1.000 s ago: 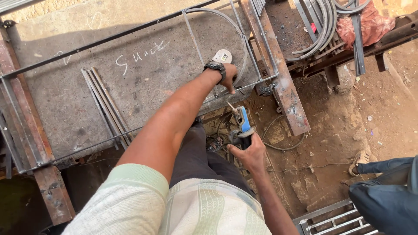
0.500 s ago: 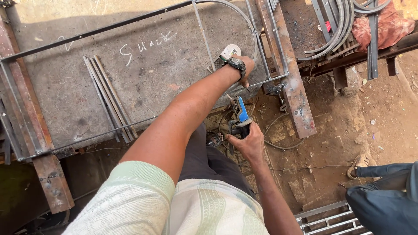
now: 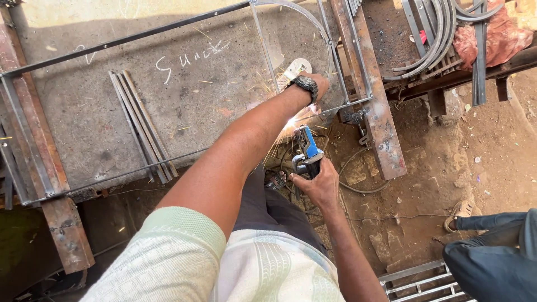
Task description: Measuring, cutting, aligning, and welding metal bars to fabricate a gate.
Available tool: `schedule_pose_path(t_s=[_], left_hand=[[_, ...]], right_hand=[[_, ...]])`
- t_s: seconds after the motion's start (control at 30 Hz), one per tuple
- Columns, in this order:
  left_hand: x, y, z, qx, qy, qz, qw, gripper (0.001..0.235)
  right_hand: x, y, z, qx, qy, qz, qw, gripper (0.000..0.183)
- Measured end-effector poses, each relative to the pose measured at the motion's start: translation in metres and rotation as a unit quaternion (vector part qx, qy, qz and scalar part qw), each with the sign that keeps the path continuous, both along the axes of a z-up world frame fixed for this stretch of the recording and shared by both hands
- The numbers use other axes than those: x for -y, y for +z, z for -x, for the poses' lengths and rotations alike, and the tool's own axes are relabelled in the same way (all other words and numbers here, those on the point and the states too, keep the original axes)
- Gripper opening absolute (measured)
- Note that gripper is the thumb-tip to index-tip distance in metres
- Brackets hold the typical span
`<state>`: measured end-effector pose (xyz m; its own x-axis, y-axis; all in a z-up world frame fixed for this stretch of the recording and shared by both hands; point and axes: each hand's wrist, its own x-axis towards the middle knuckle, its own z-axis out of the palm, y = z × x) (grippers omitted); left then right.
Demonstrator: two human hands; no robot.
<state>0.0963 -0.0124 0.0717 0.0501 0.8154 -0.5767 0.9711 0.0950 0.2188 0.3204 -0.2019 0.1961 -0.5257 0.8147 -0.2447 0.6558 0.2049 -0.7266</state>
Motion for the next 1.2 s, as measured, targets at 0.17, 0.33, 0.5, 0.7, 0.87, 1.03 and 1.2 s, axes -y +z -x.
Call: schedule_pose_path(t_s=[0.17, 0.33, 0.5, 0.7, 0.87, 1.03, 1.2], left_hand=[[-0.003, -0.021, 0.0, 0.017, 0.039, -0.079, 0.996, 0.024], [0.017, 0.051, 0.002, 0.014, -0.011, -0.005, 1.0, 0.052], [0.004, 0.001, 0.003, 0.016, 0.003, -0.042, 0.999, 0.042], [0.006, 0.029, 0.0, -0.01, -0.017, 0.014, 1.0, 0.05], [-0.009, -0.047, 0.0, -0.009, 0.001, -0.088, 0.996, 0.023], [-0.013, -0.051, -0.001, -0.004, 0.01, -0.082, 0.997, 0.024], [-0.005, -0.043, 0.002, 0.002, 0.006, -0.104, 0.995, 0.023]], right_hand=[[0.0, -0.002, 0.0, 0.0, 0.01, -0.024, 1.0, 0.062], [0.0, 0.001, 0.002, -0.015, 0.005, -0.018, 1.0, 0.062], [0.001, 0.002, 0.002, -0.02, 0.004, -0.029, 0.999, 0.06], [0.0, -0.001, 0.001, 0.005, 0.001, 0.013, 1.0, 0.061], [-0.002, 0.006, 0.004, 0.02, -0.007, 0.008, 1.0, 0.063], [-0.004, 0.002, 0.001, 0.05, -0.003, 0.011, 0.999, 0.066], [-0.008, 0.016, 0.003, 0.015, 0.007, 0.014, 1.0, 0.064]])
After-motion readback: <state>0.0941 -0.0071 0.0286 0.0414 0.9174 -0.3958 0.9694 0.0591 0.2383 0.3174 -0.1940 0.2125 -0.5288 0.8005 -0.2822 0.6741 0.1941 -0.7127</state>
